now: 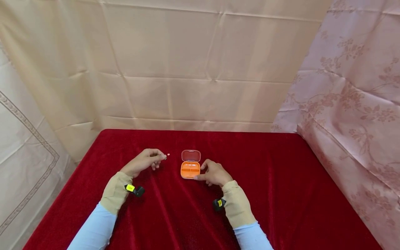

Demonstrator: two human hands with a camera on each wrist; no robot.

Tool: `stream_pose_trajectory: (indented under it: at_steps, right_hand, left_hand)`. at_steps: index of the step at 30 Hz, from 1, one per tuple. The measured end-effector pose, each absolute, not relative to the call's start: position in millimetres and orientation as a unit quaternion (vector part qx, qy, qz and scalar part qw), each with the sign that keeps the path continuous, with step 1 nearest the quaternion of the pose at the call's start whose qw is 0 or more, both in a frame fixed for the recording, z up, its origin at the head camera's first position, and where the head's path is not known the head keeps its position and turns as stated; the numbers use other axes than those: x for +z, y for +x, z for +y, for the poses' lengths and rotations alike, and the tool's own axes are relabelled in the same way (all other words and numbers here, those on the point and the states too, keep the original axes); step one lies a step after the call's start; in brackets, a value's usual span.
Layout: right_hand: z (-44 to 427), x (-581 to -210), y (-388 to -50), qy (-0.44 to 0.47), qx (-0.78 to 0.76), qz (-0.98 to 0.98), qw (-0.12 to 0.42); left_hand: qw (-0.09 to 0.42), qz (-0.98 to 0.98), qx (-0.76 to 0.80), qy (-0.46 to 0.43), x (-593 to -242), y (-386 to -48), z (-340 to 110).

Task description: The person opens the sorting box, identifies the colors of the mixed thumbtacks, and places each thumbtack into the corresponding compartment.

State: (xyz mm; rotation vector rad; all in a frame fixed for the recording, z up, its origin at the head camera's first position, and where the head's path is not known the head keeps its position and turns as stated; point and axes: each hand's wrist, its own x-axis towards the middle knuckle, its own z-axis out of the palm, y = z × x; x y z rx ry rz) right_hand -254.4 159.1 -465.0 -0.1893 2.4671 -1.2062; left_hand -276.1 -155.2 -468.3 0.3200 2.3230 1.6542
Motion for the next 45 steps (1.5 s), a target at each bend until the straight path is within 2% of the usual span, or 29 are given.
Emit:
stream_pose_trajectory:
  at_steps: [45]
  right_hand:
    - [160,-466,-254,-0.071,-0.439,0.875,0.193]
  left_hand:
    - [0.143,0.816,0.542,0.139,-472,-271,-139]
